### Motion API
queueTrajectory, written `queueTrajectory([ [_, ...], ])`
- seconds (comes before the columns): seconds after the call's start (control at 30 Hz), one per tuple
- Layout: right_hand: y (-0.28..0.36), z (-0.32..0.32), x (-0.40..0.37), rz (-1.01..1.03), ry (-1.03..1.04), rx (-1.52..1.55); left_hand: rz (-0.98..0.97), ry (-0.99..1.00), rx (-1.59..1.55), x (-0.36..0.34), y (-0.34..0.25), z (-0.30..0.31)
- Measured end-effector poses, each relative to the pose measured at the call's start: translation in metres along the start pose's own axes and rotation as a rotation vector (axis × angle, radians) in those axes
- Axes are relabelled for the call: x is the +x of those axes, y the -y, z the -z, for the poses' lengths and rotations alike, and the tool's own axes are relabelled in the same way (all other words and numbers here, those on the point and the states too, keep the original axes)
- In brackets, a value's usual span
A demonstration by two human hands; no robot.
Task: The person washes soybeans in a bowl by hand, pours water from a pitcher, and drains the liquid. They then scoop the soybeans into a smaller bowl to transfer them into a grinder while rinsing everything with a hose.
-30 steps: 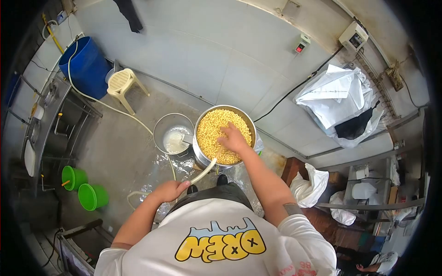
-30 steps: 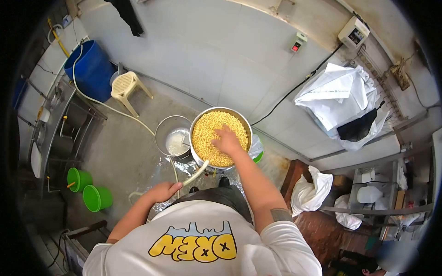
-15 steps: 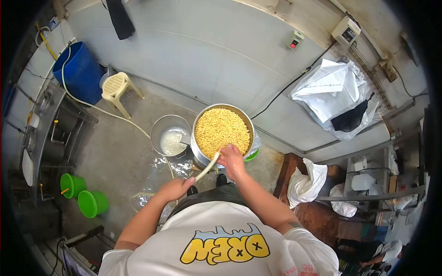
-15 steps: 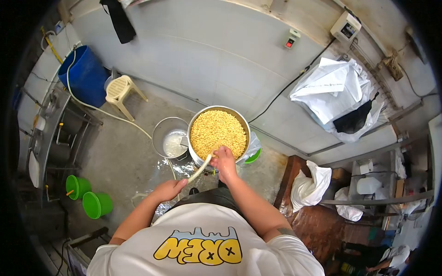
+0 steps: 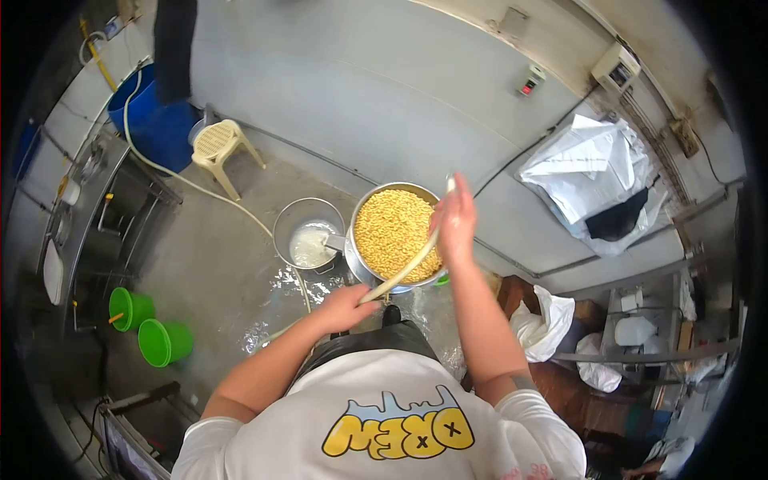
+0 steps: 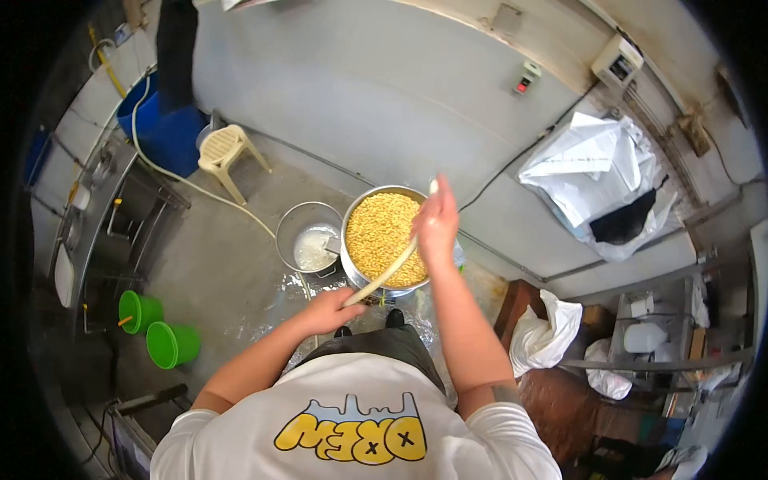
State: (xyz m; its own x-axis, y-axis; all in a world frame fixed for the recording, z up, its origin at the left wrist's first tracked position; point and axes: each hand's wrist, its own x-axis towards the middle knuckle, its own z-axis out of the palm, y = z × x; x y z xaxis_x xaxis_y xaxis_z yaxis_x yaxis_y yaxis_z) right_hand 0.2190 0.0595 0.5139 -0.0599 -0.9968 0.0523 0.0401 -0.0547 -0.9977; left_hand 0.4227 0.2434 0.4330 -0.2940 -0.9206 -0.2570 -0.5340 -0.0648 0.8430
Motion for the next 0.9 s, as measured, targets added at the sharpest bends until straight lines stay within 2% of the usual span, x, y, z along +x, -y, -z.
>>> queueTrajectory([
  [0.1, 0.056, 0.049, 0.049, -0.113, -0.109, 0.033, 0.114, -0.078, 0.067, -0.030, 0.059, -0.008],
  [0.13, 0.058, 0.069, 0.061, -0.110, -0.128, 0.034, 0.216, -0.091, 0.075, -0.046, 0.091, -0.010],
  [0.23, 0.030, 0.129, 0.084, -0.195, -0.201, 0.035, 0.507, -0.184, 0.050, -0.115, 0.226, -0.035],
  [0.3, -0.021, 0.160, 0.084, -0.334, -0.276, -0.022, 0.696, -0.273, 0.008, -0.161, 0.280, -0.037],
  [0.37, -0.092, 0.183, 0.068, -0.385, -0.331, -0.084, 0.739, -0.424, 0.115, -0.180, 0.258, -0.007],
  [0.43, -0.143, 0.203, 0.039, -0.498, -0.433, 0.117, 0.731, -0.550, 0.302, -0.187, 0.221, 0.053],
  [0.47, -0.144, 0.202, 0.024, -0.502, -0.451, 0.115, 0.616, -0.665, 0.291, -0.185, 0.165, 0.091],
  [0.5, -0.142, 0.197, 0.009, -0.657, -0.549, 0.236, 0.521, -0.793, 0.285, -0.191, 0.158, 0.119],
  [0.53, -0.142, 0.195, -0.006, -0.810, -0.643, 0.356, 0.434, -0.950, 0.279, -0.186, 0.106, 0.144],
  [0.6, -0.146, 0.200, -0.034, -0.768, -0.587, 0.342, 0.026, -1.027, 0.514, -0.181, 0.044, 0.188],
  [0.67, -0.155, 0.211, -0.055, -0.728, -0.524, 0.336, 0.014, -0.992, 0.574, -0.162, -0.031, 0.195],
  [0.7, -0.164, 0.224, -0.064, -0.783, -0.523, 0.329, -0.006, -0.959, 0.643, -0.156, -0.049, 0.194],
  [0.73, -0.174, 0.238, -0.074, -0.838, -0.527, 0.326, -0.014, -0.948, 0.644, -0.152, -0.043, 0.191],
  [0.8, -0.190, 0.272, -0.102, -0.914, -0.610, 0.349, 0.128, -0.757, 0.724, -0.131, -0.012, 0.174],
  [0.87, -0.199, 0.299, -0.143, -1.021, -0.589, 0.143, 0.253, -0.518, 0.672, -0.125, 0.049, 0.153],
  [0.9, -0.202, 0.305, -0.164, -1.027, -0.615, 0.149, 0.313, -0.365, 0.652, -0.124, 0.074, 0.138],
])
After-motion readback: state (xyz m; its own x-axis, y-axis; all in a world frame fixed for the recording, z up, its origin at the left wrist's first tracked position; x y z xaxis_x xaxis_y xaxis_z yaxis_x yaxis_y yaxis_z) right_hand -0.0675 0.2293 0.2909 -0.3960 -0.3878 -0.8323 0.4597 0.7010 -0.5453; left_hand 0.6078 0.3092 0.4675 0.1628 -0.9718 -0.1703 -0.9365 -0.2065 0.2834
